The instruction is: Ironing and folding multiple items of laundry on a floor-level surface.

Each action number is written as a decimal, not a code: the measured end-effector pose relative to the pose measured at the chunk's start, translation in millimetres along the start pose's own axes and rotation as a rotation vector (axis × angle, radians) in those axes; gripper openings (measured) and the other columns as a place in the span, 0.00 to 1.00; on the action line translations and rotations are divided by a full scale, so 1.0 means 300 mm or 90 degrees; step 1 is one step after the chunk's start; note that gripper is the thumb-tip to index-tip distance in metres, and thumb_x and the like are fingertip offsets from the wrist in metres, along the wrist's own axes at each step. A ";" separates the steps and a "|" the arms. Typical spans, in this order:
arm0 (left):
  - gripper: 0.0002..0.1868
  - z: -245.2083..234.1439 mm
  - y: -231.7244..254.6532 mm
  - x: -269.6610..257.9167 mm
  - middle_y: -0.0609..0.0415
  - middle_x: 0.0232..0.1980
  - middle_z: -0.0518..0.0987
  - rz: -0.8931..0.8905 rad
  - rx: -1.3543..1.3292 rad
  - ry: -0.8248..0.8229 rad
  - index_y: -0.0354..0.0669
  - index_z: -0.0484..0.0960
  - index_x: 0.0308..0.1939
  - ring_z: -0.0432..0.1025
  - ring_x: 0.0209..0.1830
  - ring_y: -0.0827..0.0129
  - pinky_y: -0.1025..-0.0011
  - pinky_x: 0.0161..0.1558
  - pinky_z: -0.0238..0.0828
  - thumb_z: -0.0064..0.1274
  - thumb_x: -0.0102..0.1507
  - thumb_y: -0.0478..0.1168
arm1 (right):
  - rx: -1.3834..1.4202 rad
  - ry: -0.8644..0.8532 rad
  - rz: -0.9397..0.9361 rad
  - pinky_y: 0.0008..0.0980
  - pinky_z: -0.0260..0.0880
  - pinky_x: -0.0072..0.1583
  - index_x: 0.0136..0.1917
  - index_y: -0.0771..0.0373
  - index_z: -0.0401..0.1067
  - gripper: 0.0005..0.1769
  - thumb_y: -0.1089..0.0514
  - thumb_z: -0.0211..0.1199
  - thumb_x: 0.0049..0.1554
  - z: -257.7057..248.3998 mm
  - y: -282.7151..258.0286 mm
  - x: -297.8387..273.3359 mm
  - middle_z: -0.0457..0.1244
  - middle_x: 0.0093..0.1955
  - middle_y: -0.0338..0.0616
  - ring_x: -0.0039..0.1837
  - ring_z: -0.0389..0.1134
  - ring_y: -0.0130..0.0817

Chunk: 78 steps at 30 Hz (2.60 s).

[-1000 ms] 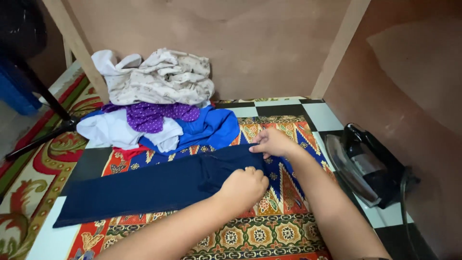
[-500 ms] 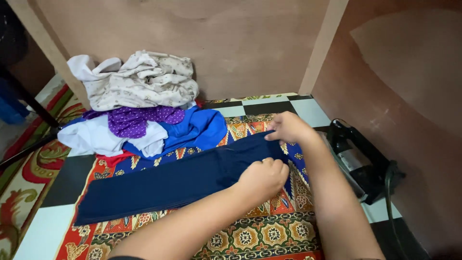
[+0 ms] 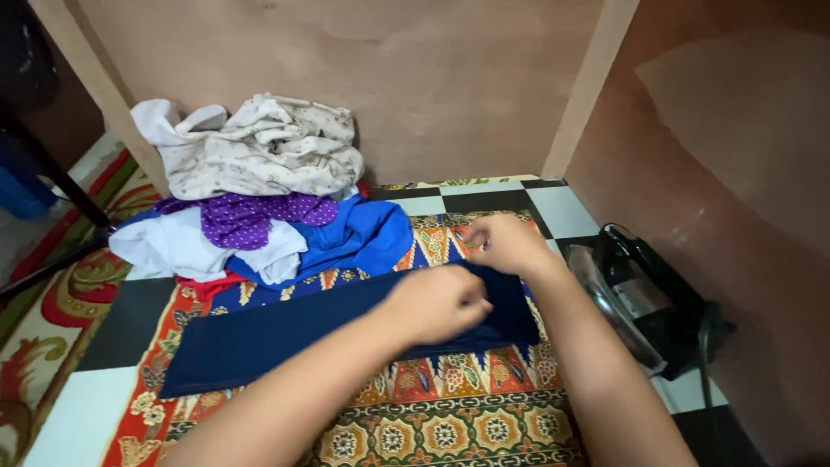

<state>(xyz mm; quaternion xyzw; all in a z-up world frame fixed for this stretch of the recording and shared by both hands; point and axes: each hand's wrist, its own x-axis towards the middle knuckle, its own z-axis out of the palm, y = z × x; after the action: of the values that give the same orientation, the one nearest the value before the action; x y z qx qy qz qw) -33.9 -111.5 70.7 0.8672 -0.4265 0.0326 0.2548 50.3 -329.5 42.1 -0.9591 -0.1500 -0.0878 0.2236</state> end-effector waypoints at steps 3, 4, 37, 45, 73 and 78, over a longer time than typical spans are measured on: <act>0.15 -0.078 -0.175 -0.043 0.46 0.38 0.84 -0.096 0.063 0.020 0.47 0.85 0.35 0.79 0.40 0.50 0.53 0.42 0.75 0.54 0.60 0.53 | 0.100 -0.085 -0.017 0.33 0.75 0.48 0.46 0.56 0.81 0.14 0.52 0.74 0.46 0.069 -0.109 0.009 0.73 0.40 0.39 0.44 0.75 0.31; 0.15 -0.096 -0.232 -0.068 0.46 0.38 0.84 -0.098 0.064 0.020 0.47 0.85 0.35 0.79 0.40 0.50 0.53 0.42 0.75 0.54 0.60 0.53 | 0.101 -0.085 -0.018 0.33 0.75 0.48 0.46 0.56 0.81 0.14 0.52 0.74 0.46 0.085 -0.145 0.001 0.73 0.40 0.39 0.44 0.75 0.31; 0.20 -0.295 -0.732 -0.381 0.53 0.40 0.86 -0.389 0.023 -0.261 0.47 0.88 0.39 0.77 0.41 0.64 0.64 0.48 0.72 0.68 0.54 0.57 | -0.013 -0.148 -0.267 0.39 0.69 0.44 0.41 0.52 0.77 0.07 0.50 0.70 0.52 0.183 -0.564 -0.140 0.65 0.37 0.34 0.44 0.69 0.36; 0.27 -0.265 -0.426 -0.295 0.45 0.53 0.83 -0.369 0.336 -0.230 0.46 0.86 0.47 0.77 0.56 0.51 0.54 0.53 0.75 0.55 0.61 0.65 | 0.108 -0.091 -0.131 0.28 0.72 0.44 0.47 0.54 0.80 0.10 0.53 0.71 0.51 0.040 -0.423 -0.070 0.70 0.38 0.33 0.39 0.70 0.26; 0.20 0.005 -0.232 -0.261 0.46 0.70 0.70 0.054 0.017 0.041 0.52 0.79 0.59 0.65 0.68 0.47 0.51 0.67 0.59 0.54 0.64 0.50 | 0.002 -0.163 0.023 0.30 0.70 0.44 0.45 0.53 0.83 0.08 0.53 0.70 0.52 0.076 -0.244 -0.036 0.71 0.37 0.35 0.40 0.71 0.26; 0.19 0.011 -0.237 -0.265 0.46 0.70 0.71 0.072 0.024 0.065 0.52 0.80 0.58 0.66 0.68 0.47 0.51 0.66 0.60 0.54 0.65 0.50 | 0.172 -0.155 -0.028 0.29 0.69 0.43 0.46 0.59 0.80 0.09 0.52 0.69 0.55 0.142 -0.131 -0.001 0.68 0.34 0.36 0.38 0.66 0.25</act>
<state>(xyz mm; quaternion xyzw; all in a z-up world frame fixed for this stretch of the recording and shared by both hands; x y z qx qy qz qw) -31.0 -19.5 16.6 0.8436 -0.4605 0.0987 0.2578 41.4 -276.6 20.2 -0.9203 -0.2078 0.0451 0.3285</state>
